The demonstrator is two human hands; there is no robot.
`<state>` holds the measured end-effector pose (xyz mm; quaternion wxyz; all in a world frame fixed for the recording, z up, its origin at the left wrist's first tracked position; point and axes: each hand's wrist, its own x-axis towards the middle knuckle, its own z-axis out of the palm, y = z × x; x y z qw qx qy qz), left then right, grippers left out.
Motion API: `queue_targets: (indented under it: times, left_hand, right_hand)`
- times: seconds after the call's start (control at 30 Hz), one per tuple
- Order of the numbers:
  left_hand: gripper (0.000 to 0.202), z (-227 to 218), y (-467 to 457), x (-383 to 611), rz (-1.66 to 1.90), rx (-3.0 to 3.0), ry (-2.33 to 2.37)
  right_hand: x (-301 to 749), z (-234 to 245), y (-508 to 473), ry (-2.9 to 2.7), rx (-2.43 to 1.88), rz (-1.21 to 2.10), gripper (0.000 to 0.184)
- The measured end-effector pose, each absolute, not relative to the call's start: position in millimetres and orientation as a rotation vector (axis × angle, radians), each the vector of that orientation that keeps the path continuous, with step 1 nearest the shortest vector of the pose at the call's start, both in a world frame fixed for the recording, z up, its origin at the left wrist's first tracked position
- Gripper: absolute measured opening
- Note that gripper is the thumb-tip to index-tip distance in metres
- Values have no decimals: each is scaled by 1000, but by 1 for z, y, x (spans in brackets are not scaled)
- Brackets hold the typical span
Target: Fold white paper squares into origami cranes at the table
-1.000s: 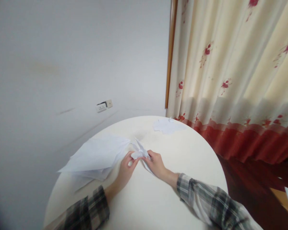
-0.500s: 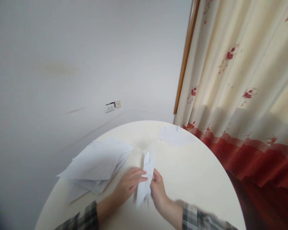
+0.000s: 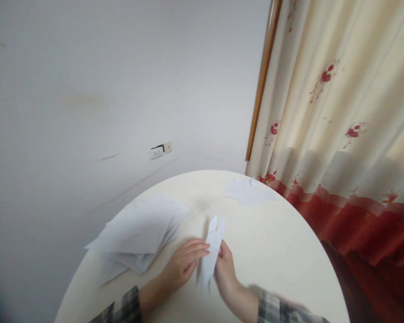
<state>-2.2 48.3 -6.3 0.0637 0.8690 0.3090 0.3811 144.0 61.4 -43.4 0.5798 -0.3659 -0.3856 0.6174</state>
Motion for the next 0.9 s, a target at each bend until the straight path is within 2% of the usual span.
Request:
queue_targets:
  times: [0.23,0.43,0.9]
  left_hand:
    - [42,-6,47,0,1237,2471,974]
    - [50,-6,48,-3,1125,2417,1022]
    - [56,-11,50,-10,1011,2401,1078]
  right_hand:
    - [142,-40,58,-901,-878,1381,25]
    - [136,-33,58,-922,-949,1306,27]
    - [127,-38,65,-912,-1009,1267,36]
